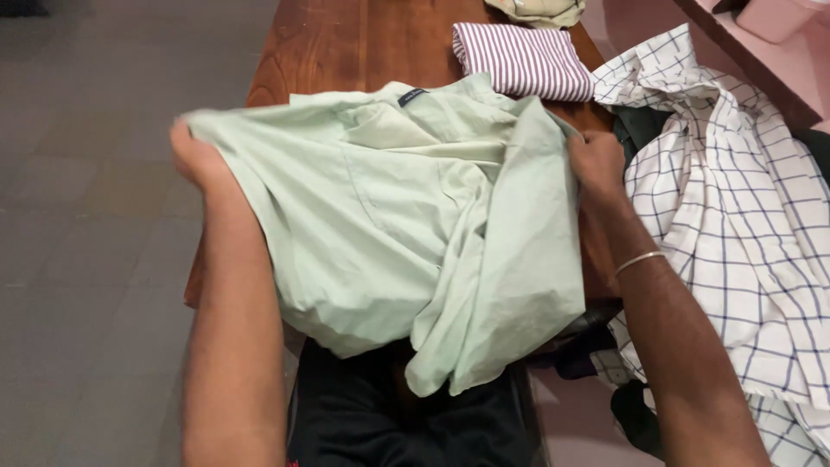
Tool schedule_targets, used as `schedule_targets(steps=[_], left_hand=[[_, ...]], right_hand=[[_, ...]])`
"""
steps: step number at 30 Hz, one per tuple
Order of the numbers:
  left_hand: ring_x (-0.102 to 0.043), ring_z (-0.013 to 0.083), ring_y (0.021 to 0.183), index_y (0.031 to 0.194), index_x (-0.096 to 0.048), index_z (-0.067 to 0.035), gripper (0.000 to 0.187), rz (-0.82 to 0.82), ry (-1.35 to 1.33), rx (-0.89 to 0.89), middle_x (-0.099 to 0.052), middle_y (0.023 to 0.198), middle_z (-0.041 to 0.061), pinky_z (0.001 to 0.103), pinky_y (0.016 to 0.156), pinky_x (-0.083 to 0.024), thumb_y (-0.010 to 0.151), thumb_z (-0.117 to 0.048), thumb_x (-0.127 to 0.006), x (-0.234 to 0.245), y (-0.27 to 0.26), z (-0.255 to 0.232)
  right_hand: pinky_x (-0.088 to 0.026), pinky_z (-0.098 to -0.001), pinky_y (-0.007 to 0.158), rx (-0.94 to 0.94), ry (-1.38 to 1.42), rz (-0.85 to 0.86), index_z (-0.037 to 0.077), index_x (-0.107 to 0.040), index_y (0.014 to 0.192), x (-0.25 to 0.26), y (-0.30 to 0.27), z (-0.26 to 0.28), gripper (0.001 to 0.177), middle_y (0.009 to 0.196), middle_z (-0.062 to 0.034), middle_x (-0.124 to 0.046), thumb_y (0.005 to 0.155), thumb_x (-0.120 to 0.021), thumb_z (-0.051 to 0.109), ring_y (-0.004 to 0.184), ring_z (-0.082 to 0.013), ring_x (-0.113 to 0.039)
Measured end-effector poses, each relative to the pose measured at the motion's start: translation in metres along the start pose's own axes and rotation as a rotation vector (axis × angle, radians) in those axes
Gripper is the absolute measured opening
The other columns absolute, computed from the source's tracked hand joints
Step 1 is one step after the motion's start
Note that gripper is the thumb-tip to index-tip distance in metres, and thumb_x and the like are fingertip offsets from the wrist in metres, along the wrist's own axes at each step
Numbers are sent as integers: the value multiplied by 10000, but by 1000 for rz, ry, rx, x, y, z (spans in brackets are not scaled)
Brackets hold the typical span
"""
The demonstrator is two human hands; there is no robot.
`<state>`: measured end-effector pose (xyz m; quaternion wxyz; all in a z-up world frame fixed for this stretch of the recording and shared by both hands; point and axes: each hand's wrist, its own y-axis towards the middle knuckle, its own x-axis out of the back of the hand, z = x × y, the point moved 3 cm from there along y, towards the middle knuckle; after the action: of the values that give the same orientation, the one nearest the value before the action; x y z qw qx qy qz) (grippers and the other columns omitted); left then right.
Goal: The person folds a striped long-sleeve shirt on a wooden table, buttoning the collar and cuffs, aligning the sleeves, and folding the shirt into a compact rectangle. The person then picks up a light green shirt and begins to unfold it.
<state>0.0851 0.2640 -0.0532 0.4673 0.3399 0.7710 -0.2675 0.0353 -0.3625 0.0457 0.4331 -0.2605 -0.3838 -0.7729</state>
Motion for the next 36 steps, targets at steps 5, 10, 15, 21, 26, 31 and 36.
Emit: schedule_targets(steps=[5,10,15,21,26,31,36], left_hand=[[-696,321,852,977,-645,-28,287,336,315,122,-699,968,156,481,768,-605,875,-285,-570,-114,-49,17],[-687,312,1004,1202,-638,-43,396,842,942,115,-706,1137,163,445,862,-569,888,-263,-536,-146,-192,149],[-694,386,1080,1108,-717,-24,374,1263,1631,4,-735,1134,218,463,978,-529,849,-272,-610,-100,-340,190],[-705,358,995,992,-788,-49,310,1595,1716,-165,-758,981,207,552,1049,-405,856,-297,-661,-105,-363,139],[-739,310,888,1003,-779,-79,297,1101,1541,-32,-767,954,169,430,809,-556,810,-301,-734,-128,-271,75],[-678,365,1016,954,-798,-87,391,861,2185,-518,-735,1039,166,535,846,-504,853,-460,-736,-107,-193,31],[-619,320,1046,1038,-747,-125,313,942,1852,-141,-692,1132,155,453,839,-478,889,-399,-719,-83,-153,69]], right_hand=[[-453,-341,593,70,289,73,-35,-719,874,10,9,56,347,716,-65,-631,972,-691,297,646,-130,-547],[-455,-268,563,259,760,280,65,-693,841,29,-21,143,285,732,50,-630,1051,-619,243,636,-78,-555],[-440,-308,528,372,178,607,69,-750,1003,13,-55,200,320,732,-15,-631,994,-681,381,606,-130,-544],[-528,-456,896,719,-142,574,41,-689,1301,-45,-82,182,650,1162,-288,-648,884,-747,537,1027,-398,-648],[-429,-456,1087,599,-108,649,16,-497,1480,-87,-84,146,785,1412,-279,-548,920,-686,533,1295,-426,-540],[-377,-426,1110,602,10,615,76,-513,1491,-98,-92,143,644,1448,-239,-517,969,-629,436,1347,-408,-465],[-390,-394,1139,576,169,627,109,-493,1502,-99,-89,149,547,1483,-178,-533,1015,-587,338,1375,-334,-499]])
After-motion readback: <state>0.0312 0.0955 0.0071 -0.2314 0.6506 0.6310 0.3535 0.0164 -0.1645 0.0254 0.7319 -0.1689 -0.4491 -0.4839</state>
